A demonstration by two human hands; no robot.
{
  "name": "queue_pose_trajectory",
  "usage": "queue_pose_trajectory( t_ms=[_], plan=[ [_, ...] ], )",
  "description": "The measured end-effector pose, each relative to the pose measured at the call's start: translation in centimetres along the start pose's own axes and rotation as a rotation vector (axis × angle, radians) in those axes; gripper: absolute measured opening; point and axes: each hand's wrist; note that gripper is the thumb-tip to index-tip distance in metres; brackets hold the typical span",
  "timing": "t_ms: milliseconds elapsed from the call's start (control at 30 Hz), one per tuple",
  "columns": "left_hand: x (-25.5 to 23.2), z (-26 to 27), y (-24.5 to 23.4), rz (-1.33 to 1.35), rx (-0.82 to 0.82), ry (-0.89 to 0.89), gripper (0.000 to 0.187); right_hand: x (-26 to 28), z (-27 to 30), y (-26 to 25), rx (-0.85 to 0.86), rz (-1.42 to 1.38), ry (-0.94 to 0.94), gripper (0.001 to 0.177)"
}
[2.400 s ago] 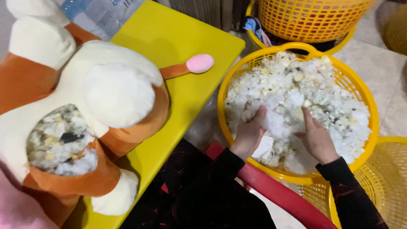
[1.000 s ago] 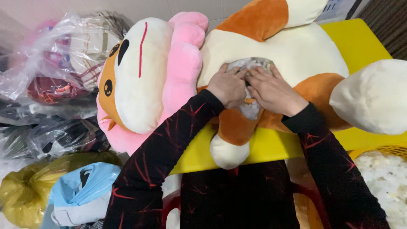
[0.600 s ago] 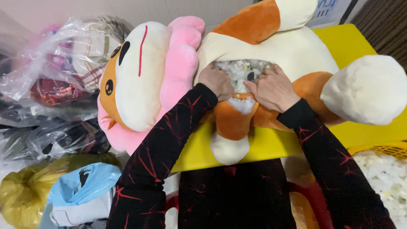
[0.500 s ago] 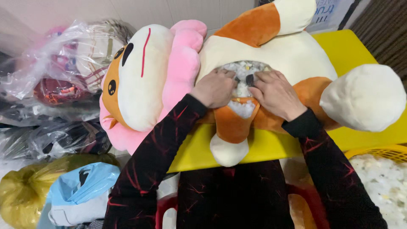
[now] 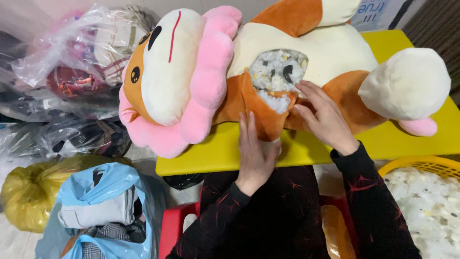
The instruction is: The person repeatedly scoops white stuffing from a yellow basket and packs it into the open cavity of a large plush toy on a yellow table. The hands press and distribute the stuffing inside the toy throughout the clip.
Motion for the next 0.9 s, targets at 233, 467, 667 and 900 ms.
queue_pose_trajectory(
  t_ms=[233, 467, 667, 900],
  plan=[
    [0.4, 2.0, 2.7, 0.224, 0.240, -0.120, 0.093, -0.8, -8.1, 3.9, 0.134, -0.037, 0.018, 0.067],
    [0.8, 0.9, 1.7, 0.221, 0.346, -0.092, 0.094, 1.5, -11.4, 6.4, 0.757, 0.076, 0.234, 0.072],
    [-0.9, -2.1, -3.3, -0.066, 0.404, -0.081, 0.070, 1.7, -8.1, 0.0, 0.468, 0.110, 0.270, 0.062],
    [1.8, -11.1, -2.4, -0.144, -0.126, 0.324, 0.034, -0.3, -6.8, -1.0, -0.162, 0.110, -0.147, 0.031]
  ],
)
Point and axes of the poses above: each hand's wrist, its own z-axis away from the middle knuckle, its own y-axis out of the palm, x = y × z, and after that the axes turned 3 degrees about y, right-handed
